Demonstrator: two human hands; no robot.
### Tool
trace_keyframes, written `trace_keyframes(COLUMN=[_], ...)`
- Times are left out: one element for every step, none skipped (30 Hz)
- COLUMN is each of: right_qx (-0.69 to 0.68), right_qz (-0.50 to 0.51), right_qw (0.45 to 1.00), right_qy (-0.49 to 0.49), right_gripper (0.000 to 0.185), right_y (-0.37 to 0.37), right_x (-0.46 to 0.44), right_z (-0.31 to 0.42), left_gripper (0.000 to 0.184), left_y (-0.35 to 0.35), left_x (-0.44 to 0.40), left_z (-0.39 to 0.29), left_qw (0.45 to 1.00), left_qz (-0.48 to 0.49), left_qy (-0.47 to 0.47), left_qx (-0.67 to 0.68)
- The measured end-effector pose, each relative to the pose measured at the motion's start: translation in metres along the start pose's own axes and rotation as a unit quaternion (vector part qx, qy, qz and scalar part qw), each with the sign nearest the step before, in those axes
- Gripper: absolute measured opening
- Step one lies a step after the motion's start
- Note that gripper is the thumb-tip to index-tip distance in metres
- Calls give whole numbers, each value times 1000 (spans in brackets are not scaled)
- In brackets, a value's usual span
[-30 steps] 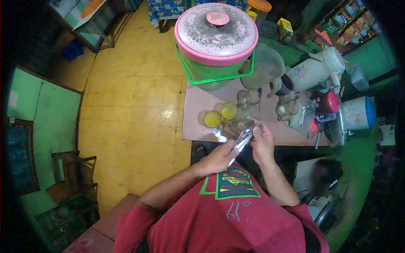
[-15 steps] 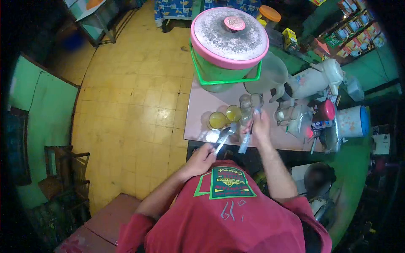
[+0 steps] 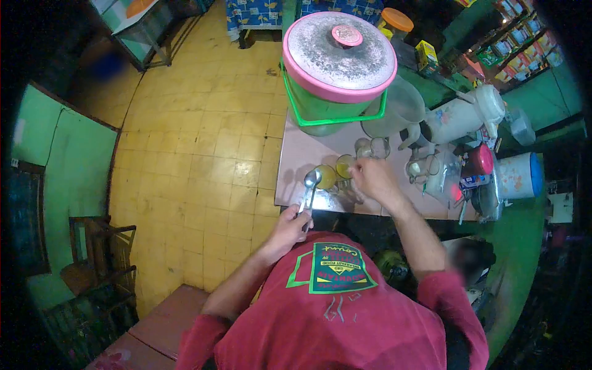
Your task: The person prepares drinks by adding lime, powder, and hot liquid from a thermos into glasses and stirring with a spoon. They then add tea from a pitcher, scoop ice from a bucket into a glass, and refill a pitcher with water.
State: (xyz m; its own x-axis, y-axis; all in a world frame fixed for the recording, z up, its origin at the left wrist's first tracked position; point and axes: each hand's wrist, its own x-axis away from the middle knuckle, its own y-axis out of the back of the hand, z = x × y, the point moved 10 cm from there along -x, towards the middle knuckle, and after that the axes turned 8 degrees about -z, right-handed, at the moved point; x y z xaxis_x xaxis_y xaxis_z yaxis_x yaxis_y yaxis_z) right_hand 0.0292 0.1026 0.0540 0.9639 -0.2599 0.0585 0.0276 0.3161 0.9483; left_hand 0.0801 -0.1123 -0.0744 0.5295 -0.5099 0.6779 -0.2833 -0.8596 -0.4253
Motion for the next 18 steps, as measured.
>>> trace_keyframes(right_qx=[-27,-53,-147,-240,-355,-459,-477,-478,-415,-350,-254,-256,-126,11,-39,-83,-72,-60], right_qz=[45,90,79,66,135,200,148,147,155,159,159,151,148,142,120,91,89,87], right_qw=[999,994,986,968,916,833,827,826,859,886,937,936,977,990,992,992,993,994], right_qy=[-16,-33,-27,-19,-129,-233,-258,-259,-258,-258,-180,-190,-89,6,9,9,13,19], right_gripper=[34,36,35,34,29,26,20,20,18,16,24,24,26,30,31,32,29,27], right_y=[-18,-42,-61,-79,-115,-136,-129,-123,-112,-103,-100,-95,-86,-80,-60,-40,-60,-76], right_x=[16,32,46,56,65,75,72,70,64,57,47,42,30,26,25,21,14,9], right_z=[1,0,9,17,9,15,11,10,5,-4,-13,-18,-6,6,20,33,28,17], left_gripper=[10,10,10,10,9,7,7,7,8,10,12,12,12,12,13,15,15,16], left_y=[-4,-10,-17,-22,-31,-38,-35,-32,-31,-30,-19,-13,-2,7,9,6,-5,-8], left_x=[-2,-5,-8,-13,-19,-23,-26,-27,-24,-23,-24,-20,-17,-17,-11,-5,-4,-5], left_z=[0,0,1,3,10,16,22,26,21,18,23,29,26,22,18,12,13,9], left_qw=[1000,1000,1000,1000,998,996,996,995,996,996,997,996,998,999,999,999,999,999], left_qz=[0,7,14,18,49,79,68,69,67,68,52,61,39,22,-5,-26,4,2], left_qy=[0,5,11,12,26,38,48,49,30,12,-6,-2,-25,-45,-38,-32,-22,-31], left_qx=[0,5,9,6,-8,-23,-43,-45,-54,-65,-56,-64,-38,-15,-15,-17,-34,-24])
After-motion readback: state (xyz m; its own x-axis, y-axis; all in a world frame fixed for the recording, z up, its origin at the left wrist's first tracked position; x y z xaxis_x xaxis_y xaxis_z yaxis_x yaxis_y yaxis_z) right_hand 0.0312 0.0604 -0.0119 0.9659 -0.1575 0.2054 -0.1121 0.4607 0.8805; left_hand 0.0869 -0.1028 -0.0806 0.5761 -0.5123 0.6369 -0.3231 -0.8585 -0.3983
